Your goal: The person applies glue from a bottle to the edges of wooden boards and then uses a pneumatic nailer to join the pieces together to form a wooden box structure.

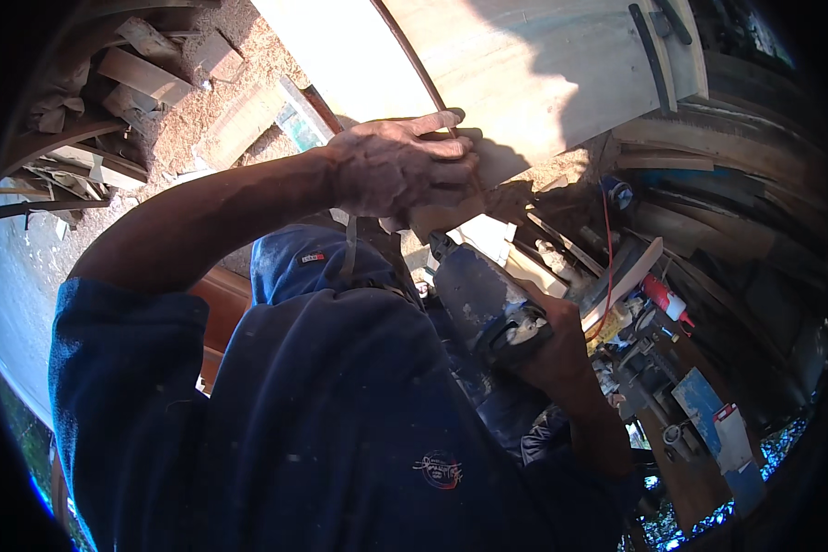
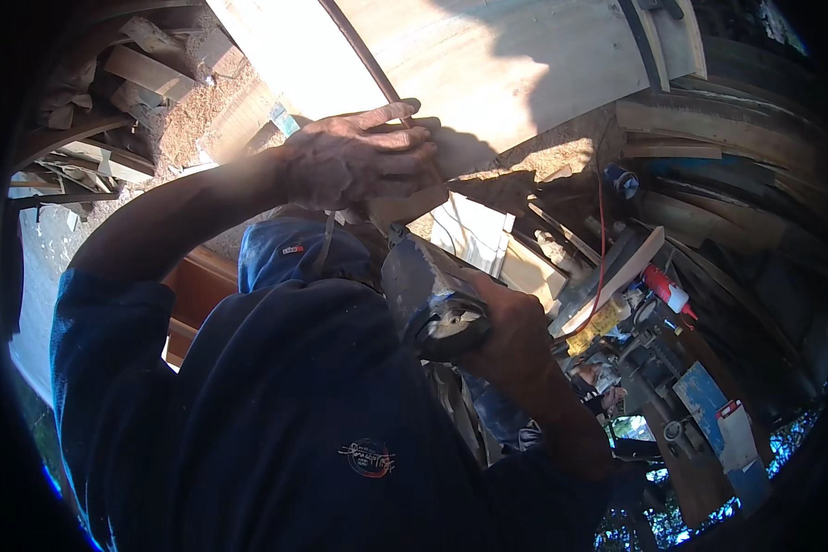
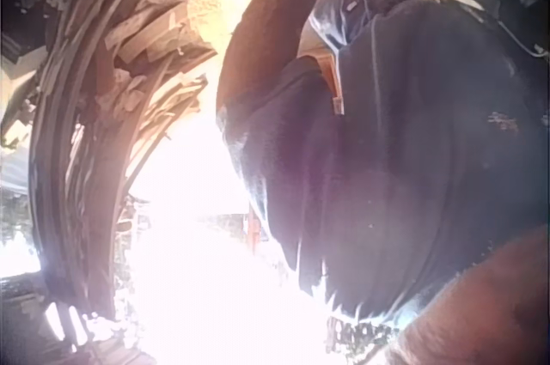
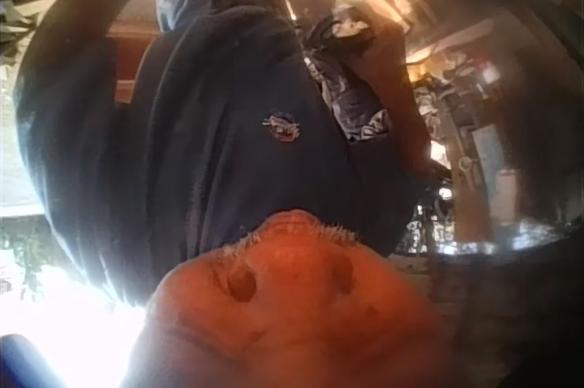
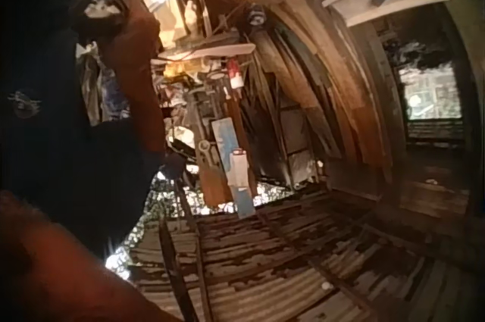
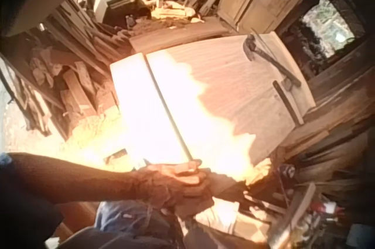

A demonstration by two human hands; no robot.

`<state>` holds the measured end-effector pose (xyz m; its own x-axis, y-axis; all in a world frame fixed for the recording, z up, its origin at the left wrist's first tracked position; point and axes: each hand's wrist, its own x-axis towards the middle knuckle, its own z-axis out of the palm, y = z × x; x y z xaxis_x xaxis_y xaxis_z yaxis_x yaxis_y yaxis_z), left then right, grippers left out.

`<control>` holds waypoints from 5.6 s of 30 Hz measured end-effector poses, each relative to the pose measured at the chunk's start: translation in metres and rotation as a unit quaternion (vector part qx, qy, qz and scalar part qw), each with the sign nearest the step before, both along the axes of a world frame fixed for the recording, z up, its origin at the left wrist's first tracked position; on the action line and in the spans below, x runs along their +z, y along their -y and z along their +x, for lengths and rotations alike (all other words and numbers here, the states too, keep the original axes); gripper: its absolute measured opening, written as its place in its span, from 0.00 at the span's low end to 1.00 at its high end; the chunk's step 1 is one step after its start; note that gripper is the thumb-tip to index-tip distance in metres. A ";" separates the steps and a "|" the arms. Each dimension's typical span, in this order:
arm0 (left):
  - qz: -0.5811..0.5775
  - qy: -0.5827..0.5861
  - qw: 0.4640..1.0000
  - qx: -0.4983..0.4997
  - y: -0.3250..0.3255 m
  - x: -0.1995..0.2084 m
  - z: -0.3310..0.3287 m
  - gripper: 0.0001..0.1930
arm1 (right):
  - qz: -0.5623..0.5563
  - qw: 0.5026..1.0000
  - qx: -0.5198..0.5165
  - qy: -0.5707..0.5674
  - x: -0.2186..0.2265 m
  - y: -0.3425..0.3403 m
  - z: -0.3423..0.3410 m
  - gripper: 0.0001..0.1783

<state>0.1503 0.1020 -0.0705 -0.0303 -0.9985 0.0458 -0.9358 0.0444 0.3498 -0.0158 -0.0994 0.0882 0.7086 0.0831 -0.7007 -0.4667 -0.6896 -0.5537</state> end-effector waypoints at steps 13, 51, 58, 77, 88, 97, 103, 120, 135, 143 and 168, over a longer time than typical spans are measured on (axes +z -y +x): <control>-0.029 -0.113 0.992 0.042 -0.004 -0.023 0.000 0.30 | -0.061 0.990 -0.026 0.125 0.006 0.016 -0.005 0.27; -0.358 -0.699 0.370 0.496 -0.020 -0.053 -0.037 0.28 | -0.183 0.977 0.088 0.072 -0.013 0.049 0.015 0.24; -0.336 -0.699 0.382 0.503 -0.025 -0.041 -0.031 0.28 | -0.195 0.979 0.022 0.049 0.003 0.022 0.000 0.29; -0.345 -0.703 0.385 0.488 -0.025 -0.050 -0.033 0.29 | -0.137 0.987 0.074 0.046 -0.007 -0.008 -0.004 0.26; -0.365 -0.705 0.386 0.470 -0.022 -0.055 -0.032 0.30 | -0.114 0.983 0.076 0.121 -0.004 -0.021 0.004 0.11; -0.374 -0.688 0.389 0.485 -0.020 -0.054 -0.030 0.28 | -0.134 0.980 -0.004 0.145 -0.012 -0.008 0.043 0.21; -0.353 -0.713 0.379 0.472 -0.027 -0.053 -0.029 0.29 | -0.170 0.980 -0.044 0.092 -0.007 -0.017 0.092 0.23; -0.370 -0.688 0.381 0.495 -0.025 -0.049 -0.034 0.27 | -0.144 0.979 0.005 0.146 -0.017 -0.008 0.095 0.11; -0.440 -0.308 0.471 0.700 -0.050 -0.047 0.077 0.45 | -0.209 0.974 -0.004 0.085 -0.006 -0.018 0.098 0.21; -0.429 -0.303 0.442 0.727 -0.080 -0.064 0.110 0.23 | -0.205 0.968 0.033 0.139 -0.008 -0.017 0.089 0.19; -0.420 -0.615 0.476 0.467 -0.153 -0.119 0.161 0.25 | -0.353 0.843 0.043 0.404 -0.103 -0.091 0.200 0.46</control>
